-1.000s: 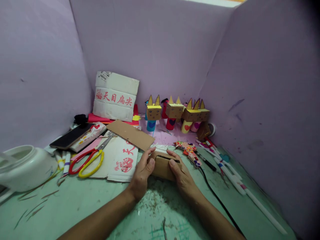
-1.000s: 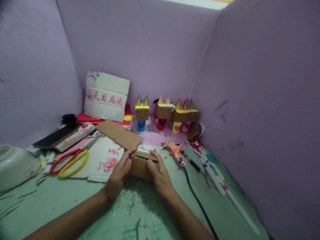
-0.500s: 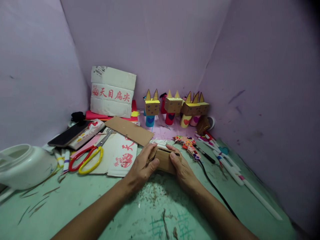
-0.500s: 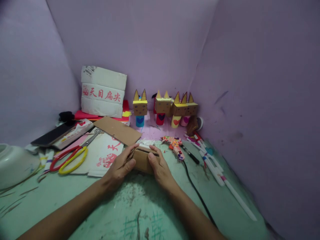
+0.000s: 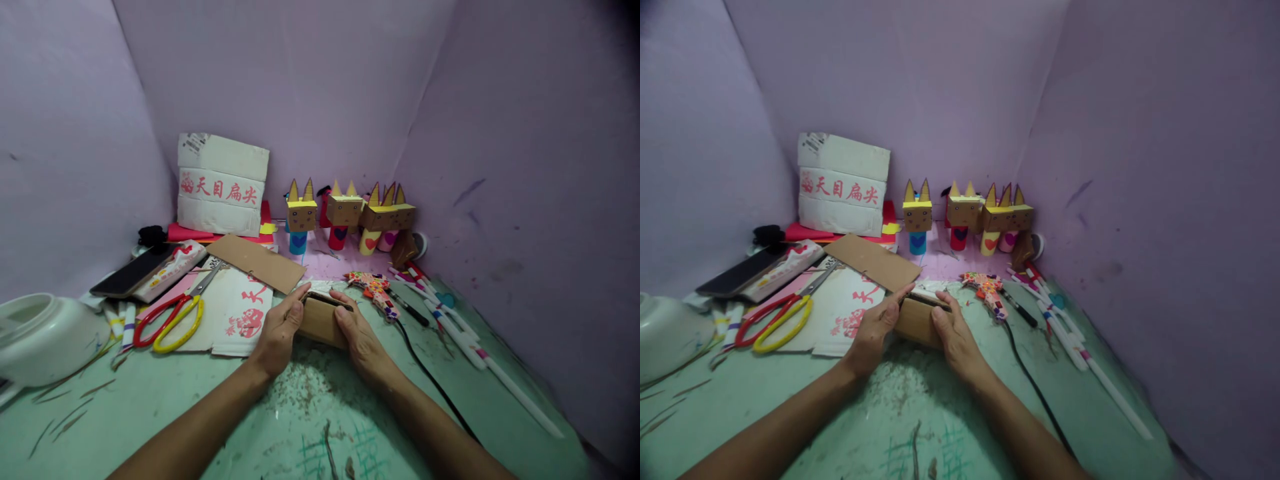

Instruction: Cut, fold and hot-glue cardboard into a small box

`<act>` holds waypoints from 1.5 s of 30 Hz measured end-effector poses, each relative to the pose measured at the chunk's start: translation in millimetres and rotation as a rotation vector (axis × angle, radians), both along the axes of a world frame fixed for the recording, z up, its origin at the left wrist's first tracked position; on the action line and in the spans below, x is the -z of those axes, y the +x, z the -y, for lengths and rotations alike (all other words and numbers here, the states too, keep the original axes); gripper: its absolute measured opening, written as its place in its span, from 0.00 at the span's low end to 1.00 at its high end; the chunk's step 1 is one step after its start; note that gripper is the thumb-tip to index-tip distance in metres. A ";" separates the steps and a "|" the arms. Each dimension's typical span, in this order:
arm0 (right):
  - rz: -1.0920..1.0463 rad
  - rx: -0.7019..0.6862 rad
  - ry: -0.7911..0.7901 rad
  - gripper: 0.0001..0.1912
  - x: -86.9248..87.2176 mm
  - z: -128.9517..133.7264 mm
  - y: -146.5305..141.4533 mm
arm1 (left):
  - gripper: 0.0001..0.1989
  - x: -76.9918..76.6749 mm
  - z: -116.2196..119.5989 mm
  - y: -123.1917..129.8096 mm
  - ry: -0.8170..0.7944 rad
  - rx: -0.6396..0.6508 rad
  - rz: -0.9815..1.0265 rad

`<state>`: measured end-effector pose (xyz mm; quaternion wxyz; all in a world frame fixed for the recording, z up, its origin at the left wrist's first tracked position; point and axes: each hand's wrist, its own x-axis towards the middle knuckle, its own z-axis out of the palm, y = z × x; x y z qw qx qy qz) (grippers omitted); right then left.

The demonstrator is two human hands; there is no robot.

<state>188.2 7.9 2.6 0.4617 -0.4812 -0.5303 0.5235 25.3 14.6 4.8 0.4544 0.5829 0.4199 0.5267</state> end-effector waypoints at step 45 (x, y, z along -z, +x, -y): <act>-0.148 -0.251 0.238 0.32 9.1 -21.4 19.9 | 0.22 -9.6 -1.9 0.5 -0.355 0.033 0.433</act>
